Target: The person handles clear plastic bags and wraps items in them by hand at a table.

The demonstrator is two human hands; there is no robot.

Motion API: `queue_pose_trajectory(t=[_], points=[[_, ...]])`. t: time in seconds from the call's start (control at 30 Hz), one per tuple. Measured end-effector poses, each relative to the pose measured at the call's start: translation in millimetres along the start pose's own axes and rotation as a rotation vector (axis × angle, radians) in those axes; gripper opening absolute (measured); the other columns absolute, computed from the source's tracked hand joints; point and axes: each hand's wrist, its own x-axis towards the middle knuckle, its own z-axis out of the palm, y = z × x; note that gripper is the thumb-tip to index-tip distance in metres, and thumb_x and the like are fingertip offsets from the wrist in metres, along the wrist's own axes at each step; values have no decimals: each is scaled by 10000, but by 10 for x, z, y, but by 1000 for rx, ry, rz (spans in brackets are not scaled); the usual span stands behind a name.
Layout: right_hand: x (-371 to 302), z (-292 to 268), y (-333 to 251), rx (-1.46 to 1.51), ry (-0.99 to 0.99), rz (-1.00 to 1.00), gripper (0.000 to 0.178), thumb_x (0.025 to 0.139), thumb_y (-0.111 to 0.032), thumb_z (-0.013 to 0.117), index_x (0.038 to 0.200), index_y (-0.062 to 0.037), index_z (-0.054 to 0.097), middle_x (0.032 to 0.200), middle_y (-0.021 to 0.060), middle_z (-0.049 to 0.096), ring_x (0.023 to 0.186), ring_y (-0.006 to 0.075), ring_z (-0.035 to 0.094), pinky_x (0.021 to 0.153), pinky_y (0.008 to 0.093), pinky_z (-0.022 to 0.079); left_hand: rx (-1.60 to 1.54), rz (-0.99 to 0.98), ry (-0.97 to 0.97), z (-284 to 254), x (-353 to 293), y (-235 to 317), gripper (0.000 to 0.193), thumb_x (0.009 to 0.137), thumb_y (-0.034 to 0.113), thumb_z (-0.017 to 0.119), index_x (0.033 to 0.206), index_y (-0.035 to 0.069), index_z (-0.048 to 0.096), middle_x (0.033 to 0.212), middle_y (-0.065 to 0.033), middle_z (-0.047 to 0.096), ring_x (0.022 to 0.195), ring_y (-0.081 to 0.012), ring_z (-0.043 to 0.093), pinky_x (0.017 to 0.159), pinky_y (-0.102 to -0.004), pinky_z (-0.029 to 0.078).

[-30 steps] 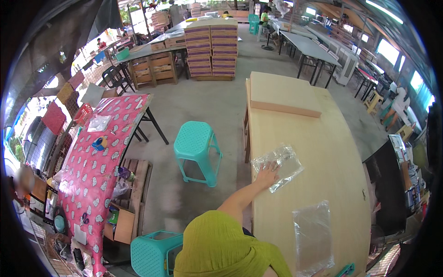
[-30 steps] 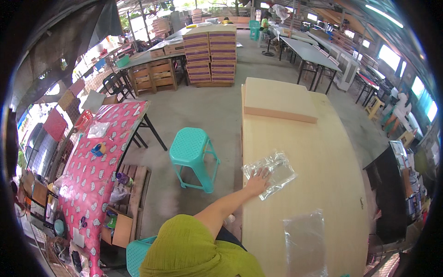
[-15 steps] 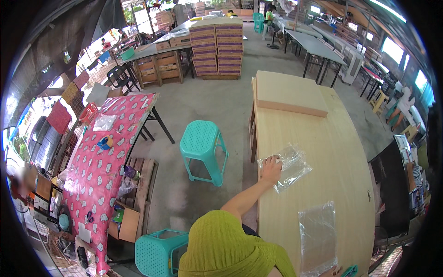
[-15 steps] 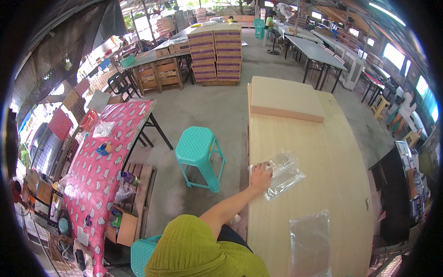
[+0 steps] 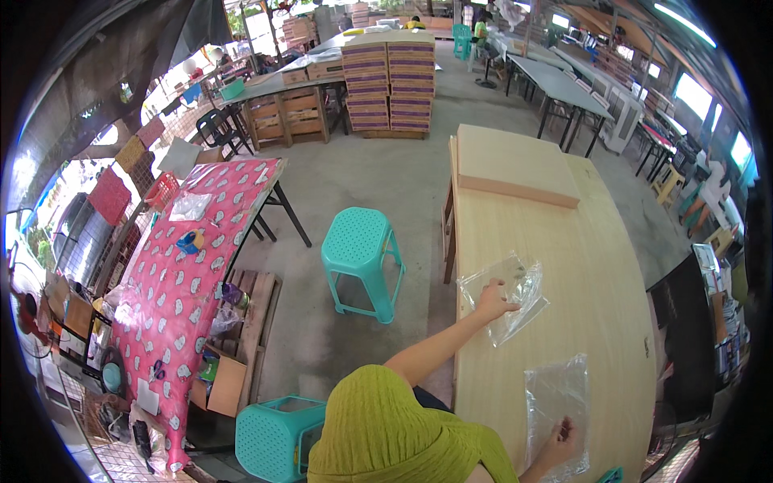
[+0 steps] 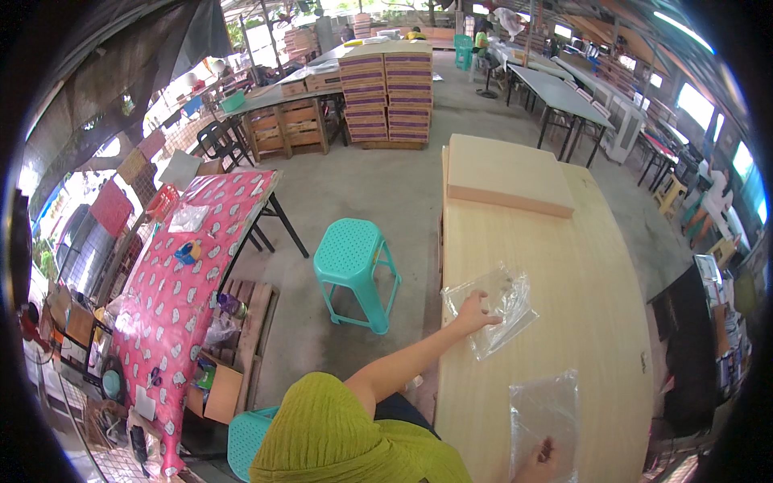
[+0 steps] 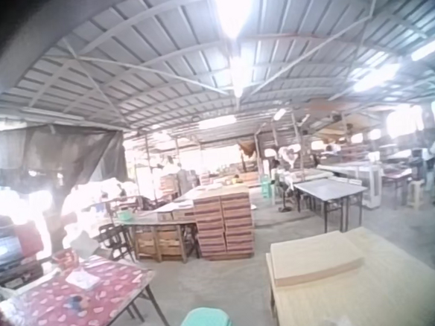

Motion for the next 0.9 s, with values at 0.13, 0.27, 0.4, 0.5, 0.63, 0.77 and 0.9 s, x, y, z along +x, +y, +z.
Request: queue_pose_trajectory(t=[0.13,0.27,0.4,0.5,0.63,0.77,0.9], points=[[-195,154,-369,101,-244,29,236,887,-98,632,1107,-17,614,940,63,652,798,126,605,695,255,492,-217,-214,-217,-7,1,-202,388,701,136,792,1004,-21,608,1018,-123,639,876,-186,636,777,-312,505],[-235,495,-115,368,-346,55,258,918,-169,605,1131,-24,606,980,74,638,857,142,594,739,273,484,-434,-168,-308,26,-222,-60,336,759,129,725,1030,-46,632,921,-93,675,828,-134,623,718,-261,492],[-164,606,-58,677,-394,232,512,957,-378,510,1371,-106,379,1239,118,505,1104,224,499,887,414,444,-302,190,-562,151,-617,411,193,742,141,728,858,23,630,909,-80,652,849,-162,608,737,-304,479],[-70,602,-213,1095,-418,400,636,954,-430,497,1473,-139,272,1310,127,476,1169,251,482,932,456,437,-78,675,-610,409,-920,289,220,699,197,744,780,56,597,989,-119,627,918,-280,587,793,-403,457],[148,562,-205,1273,-342,554,659,924,-317,587,1469,-129,268,1236,103,538,1088,235,533,883,434,465,161,795,-900,678,-1336,421,291,658,234,787,749,57,575,984,-137,598,954,-347,553,828,-443,441],[392,831,-16,1058,-320,578,722,833,-119,680,1441,-88,291,1153,104,569,930,215,582,652,364,519,273,782,-1034,812,-1435,187,389,632,306,820,829,47,606,1023,-166,601,1050,-358,535,911,-453,423],[571,1025,31,961,-342,631,452,857,-101,622,1281,-58,474,1038,97,607,869,188,599,637,325,517,194,737,-971,668,-1346,246,404,729,380,763,929,52,639,1209,-192,573,1128,-358,520,973,-430,410]])
